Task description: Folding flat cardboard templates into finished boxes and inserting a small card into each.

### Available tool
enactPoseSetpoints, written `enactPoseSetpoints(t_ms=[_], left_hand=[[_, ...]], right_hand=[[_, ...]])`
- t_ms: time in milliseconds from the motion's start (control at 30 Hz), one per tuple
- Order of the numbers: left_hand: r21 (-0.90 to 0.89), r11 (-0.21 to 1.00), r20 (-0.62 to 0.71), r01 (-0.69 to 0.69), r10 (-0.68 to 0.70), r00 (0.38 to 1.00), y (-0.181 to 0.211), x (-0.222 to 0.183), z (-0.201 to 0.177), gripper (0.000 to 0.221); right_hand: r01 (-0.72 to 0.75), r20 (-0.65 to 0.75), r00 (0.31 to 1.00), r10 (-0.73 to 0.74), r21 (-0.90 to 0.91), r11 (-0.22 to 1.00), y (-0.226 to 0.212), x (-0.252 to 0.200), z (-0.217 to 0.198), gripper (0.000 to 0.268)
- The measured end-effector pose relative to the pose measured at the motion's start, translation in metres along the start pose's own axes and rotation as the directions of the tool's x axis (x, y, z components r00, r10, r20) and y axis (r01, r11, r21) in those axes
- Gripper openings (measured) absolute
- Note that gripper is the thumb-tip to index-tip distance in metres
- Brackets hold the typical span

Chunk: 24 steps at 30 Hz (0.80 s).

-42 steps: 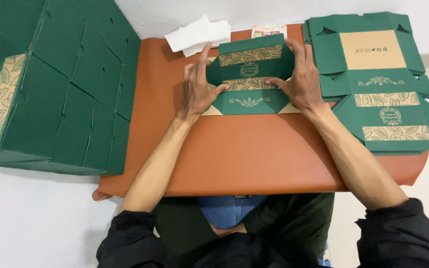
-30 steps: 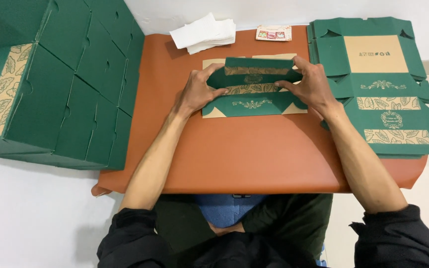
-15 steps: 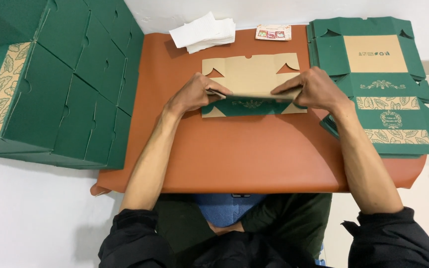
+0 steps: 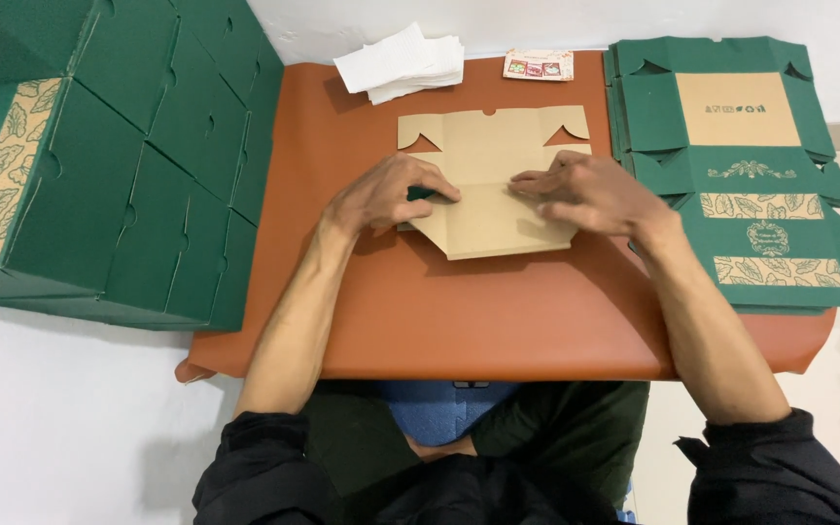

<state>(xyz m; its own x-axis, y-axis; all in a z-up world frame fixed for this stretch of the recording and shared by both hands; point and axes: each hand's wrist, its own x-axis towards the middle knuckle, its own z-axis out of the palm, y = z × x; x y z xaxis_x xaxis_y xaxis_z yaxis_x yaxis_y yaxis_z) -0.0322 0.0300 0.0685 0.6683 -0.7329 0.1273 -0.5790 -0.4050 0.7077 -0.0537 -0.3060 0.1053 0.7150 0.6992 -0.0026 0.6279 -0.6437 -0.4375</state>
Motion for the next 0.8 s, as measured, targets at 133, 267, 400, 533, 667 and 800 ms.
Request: enactPoseSetpoints(t_ms=[133, 267, 400, 533, 667, 800], left_hand=[[0.132, 0.991, -0.085, -0.011, 0.023, 0.996, 0.008, 0.005, 0.013, 0.040], [0.378, 0.925, -0.121, -0.032, 0.083, 0.989, -0.010, 0.016, 0.034, 0.050], [0.542, 0.839, -0.136, -0.039, 0.133, 0.982, -0.019, 0.027, 0.057, 0.044], [0.591, 0.806, -0.132, -0.038, 0.143, 0.981, -0.017, 0.027, 0.061, 0.048], [0.564, 0.826, -0.110, 0.010, 0.063, 0.992, 0.002, 0.021, 0.062, 0.060], [0.641, 0.767, -0.099, 0.013, 0.066, 0.993, -0.004, 0.025, 0.074, 0.057]], right_hand=[[0.019, 0.018, 1.000, -0.017, -0.155, 0.988, 0.005, 0.008, 0.024, 0.078], [0.008, -0.018, 1.000, -0.013, -0.262, 0.965, 0.008, 0.011, 0.035, 0.069], [0.033, -0.100, 0.991, -0.085, -0.439, 0.898, 0.021, 0.016, 0.059, 0.064], [0.066, -0.154, 0.975, -0.158, -0.479, 0.875, 0.029, 0.018, 0.067, 0.061], [-0.013, -0.122, 0.992, -0.034, -0.366, 0.930, 0.012, 0.015, 0.052, 0.060], [-0.068, -0.157, 0.988, 0.012, -0.356, 0.932, -0.008, 0.011, 0.048, 0.057]])
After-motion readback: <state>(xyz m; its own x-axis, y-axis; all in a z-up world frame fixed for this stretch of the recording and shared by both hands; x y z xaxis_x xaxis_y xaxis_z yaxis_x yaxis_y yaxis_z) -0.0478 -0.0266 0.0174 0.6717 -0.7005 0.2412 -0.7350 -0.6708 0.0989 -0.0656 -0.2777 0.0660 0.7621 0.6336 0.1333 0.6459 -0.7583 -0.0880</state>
